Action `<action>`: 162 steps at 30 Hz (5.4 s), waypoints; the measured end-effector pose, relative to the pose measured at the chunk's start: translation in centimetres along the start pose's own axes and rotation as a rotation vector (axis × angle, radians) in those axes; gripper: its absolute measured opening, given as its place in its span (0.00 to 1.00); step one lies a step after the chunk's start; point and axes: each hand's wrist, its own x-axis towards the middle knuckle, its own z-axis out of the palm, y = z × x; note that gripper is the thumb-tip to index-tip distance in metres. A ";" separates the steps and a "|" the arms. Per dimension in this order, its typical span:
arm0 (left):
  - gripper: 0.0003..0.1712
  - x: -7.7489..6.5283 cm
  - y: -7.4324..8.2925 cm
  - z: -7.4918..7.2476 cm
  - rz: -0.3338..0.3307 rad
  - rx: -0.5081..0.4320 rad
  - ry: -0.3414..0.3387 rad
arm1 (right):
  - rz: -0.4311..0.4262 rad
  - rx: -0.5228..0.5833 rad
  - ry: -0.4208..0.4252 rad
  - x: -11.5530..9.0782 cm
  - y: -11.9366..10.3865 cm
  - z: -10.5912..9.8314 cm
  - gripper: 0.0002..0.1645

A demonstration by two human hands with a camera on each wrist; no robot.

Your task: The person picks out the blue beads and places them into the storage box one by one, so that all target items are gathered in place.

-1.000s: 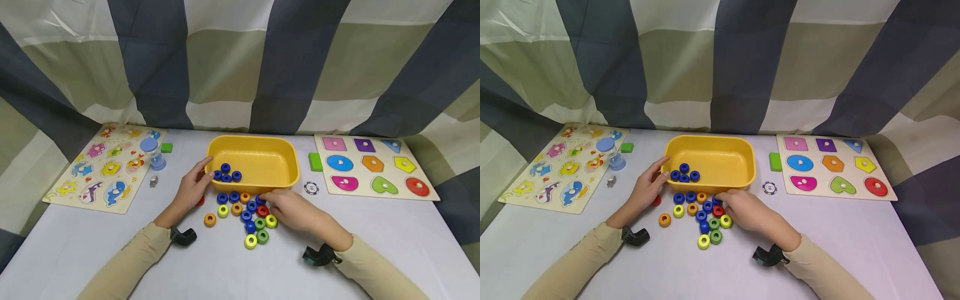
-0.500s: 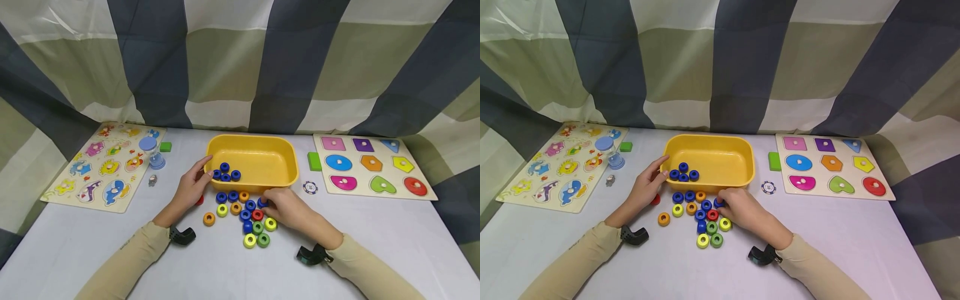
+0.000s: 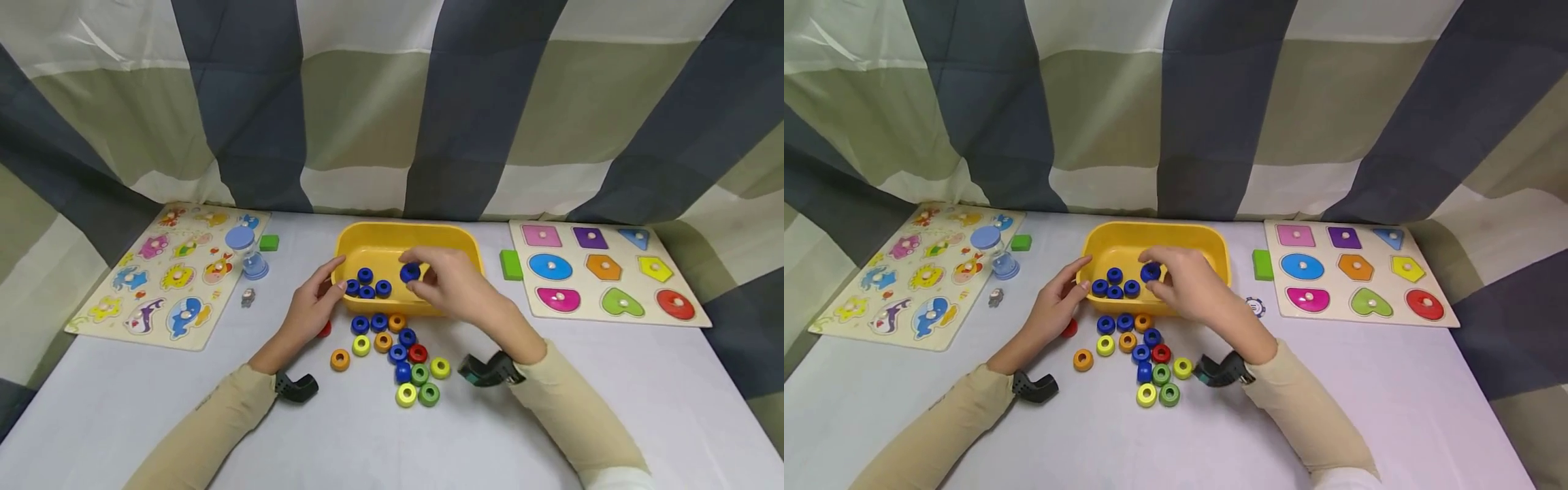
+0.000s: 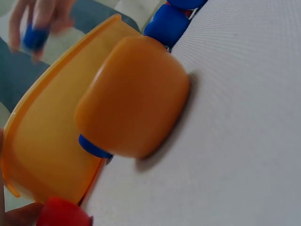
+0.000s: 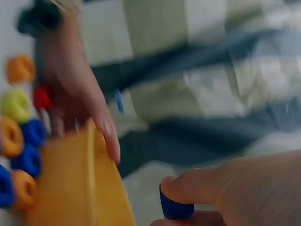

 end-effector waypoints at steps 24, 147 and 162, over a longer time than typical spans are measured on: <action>0.27 0.3 0.1 0.1 0.007 0.005 0.001 | 0.232 0.111 -0.258 6.2 5.4 4.9 0.25; 0.27 0.1 0.0 0.1 0.006 0.009 -0.005 | 0.164 0.013 -0.154 3.8 5.0 3.6 0.12; 0.27 0.1 -0.1 -0.1 0.013 0.022 -0.002 | -0.140 -0.044 -0.231 -4.0 2.2 4.0 0.10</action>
